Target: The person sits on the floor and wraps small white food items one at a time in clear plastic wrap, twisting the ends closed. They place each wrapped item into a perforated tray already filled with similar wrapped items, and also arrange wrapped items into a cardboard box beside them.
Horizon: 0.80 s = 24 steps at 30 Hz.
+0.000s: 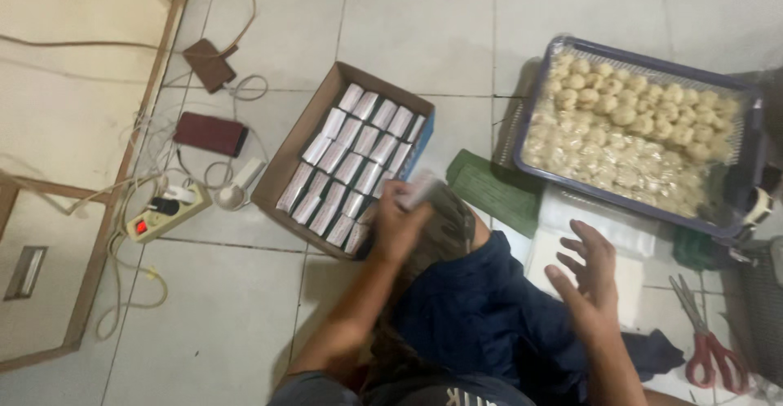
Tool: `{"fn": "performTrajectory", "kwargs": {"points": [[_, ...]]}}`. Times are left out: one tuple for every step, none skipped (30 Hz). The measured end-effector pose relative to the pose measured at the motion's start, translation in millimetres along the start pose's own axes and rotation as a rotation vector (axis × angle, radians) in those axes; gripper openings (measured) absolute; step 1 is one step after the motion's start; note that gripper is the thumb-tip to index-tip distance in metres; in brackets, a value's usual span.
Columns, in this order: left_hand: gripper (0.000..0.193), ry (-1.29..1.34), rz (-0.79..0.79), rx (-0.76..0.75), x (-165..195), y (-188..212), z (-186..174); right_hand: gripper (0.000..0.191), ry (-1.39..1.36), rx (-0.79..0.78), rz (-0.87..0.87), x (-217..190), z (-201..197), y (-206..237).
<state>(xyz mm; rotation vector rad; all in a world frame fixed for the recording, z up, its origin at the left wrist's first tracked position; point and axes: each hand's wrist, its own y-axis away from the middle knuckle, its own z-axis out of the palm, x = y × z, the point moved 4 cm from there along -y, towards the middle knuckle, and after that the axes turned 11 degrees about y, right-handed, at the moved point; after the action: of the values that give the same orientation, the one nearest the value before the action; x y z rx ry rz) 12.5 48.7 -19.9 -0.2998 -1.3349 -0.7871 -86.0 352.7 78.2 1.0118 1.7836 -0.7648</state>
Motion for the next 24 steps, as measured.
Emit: {"fn": "performTrajectory", "kwargs": {"points": [[0.044, -0.315, 0.307, 0.111, 13.8, -14.1, -32.2, 0.068, 0.011, 0.017, 0.044, 3.8, 1.6, -0.6], [0.045, -0.634, 0.613, 0.213, 25.1, -19.9, -56.5, 0.063, 0.023, 0.035, 0.088, 8.4, 2.3, -0.8], [0.042, -0.741, 0.617, 0.232, 24.6, -26.4, -80.5, 0.059, 0.034, 0.057, 0.131, 14.0, 2.5, -1.5], [0.040, -0.847, 0.619, 0.249, 22.4, -30.0, -99.7, 0.057, 0.054, 0.066, 0.157, 19.3, 2.6, -1.0], [0.035, -0.855, 0.412, 0.209, 11.1, -36.1, -115.8, 0.055, 0.076, 0.076, 0.184, 24.9, 2.0, -0.1], [0.030, -0.856, 0.208, 0.166, -0.8, -40.8, -128.2, 0.053, 0.097, 0.089, 0.210, 30.5, 2.0, 0.2], [0.025, -0.850, 0.005, 0.120, -15.0, -42.8, -136.2, 0.052, 0.084, 0.092, 0.212, 35.0, 2.7, 0.6], [0.020, -0.867, 0.041, 0.119, -22.0, -42.1, -138.3, 0.051, 0.071, 0.095, 0.215, 39.2, 3.1, 1.6], [0.016, -0.883, 0.077, 0.117, -29.1, -42.2, -138.4, 0.050, 0.060, 0.099, 0.218, 43.1, 3.1, 1.9], [0.012, -0.898, 0.117, 0.112, -35.3, -43.7, -137.3, 0.048, 0.078, 0.097, 0.202, 46.1, 3.7, 1.2], [0.012, -0.877, 0.123, 0.080, -41.1, -47.1, -136.5, 0.046, 0.096, 0.099, 0.188, 48.9, 4.2, 0.1], [0.012, -0.855, 0.131, 0.041, -41.7, -50.3, -134.5, 0.044, 0.114, 0.108, 0.176, 51.6, 3.7, -0.2], [0.013, -0.834, 0.140, -0.005, -41.9, -53.8, -132.0, 0.042, 0.119, 0.109, 0.166, 54.4, 3.0, -0.1], [0.012, -0.870, 0.058, -0.077, -45.7, -57.6, -131.4, 0.040, 0.125, 0.117, 0.159, 57.8, 1.7, 0.4], [0.015, -0.909, -0.023, -0.153, -49.0, -60.4, -132.6, 0.038, 0.132, 0.128, 0.155, 61.7, -1.7, 1.8], [0.020, -0.950, -0.103, -0.230, -47.1, -61.1, -130.6, 0.037, 0.149, 0.145, 0.161, 66.6, -6.6, 3.1], [0.018, -0.994, -0.079, -0.222, -35.8, -60.1, -129.7, 0.035, 0.167, 0.162, 0.171, 72.9, -12.4, 5.2], [0.019, -1.038, -0.056, -0.216, -25.3, -57.4, -122.6, 0.034, 0.186, 0.177, 0.185, 80.2, -20.9, 9.1], [0.019, -1.089, 0.088, -0.150, -9.4, -54.3, -110.0, 0.030, 0.227, 0.239, 0.196, 88.9, -33.4, 9.7], [0.021, -1.129, 0.233, -0.083, 9.4, -47.4, -98.6, 0.027, 0.270, 0.301, 0.208, 99.1, -47.2, 9.9], [0.023, -1.100, 0.325, -0.026, 24.3, -41.2, -82.4, 0.024, 0.316, 0.360, 0.222, 110.0, -62.5, 13.7], [0.027, -1.065, 0.415, 0.036, 33.7, -36.5, -58.5, 0.023, 0.346, 0.424, 0.238, 121.8, -79.0, 19.3], [0.028, -0.953, 0.454, -0.056, 34.7, -31.1, -27.5, 0.023, 0.375, 0.486, 0.253, 134.2, -95.3, 26.7], [0.030, -0.838, 0.489, -0.144, 33.3, -25.1, 3.1, 0.023, 0.404, 0.546, 0.267, 147.1, -111.0, 35.1]]}}
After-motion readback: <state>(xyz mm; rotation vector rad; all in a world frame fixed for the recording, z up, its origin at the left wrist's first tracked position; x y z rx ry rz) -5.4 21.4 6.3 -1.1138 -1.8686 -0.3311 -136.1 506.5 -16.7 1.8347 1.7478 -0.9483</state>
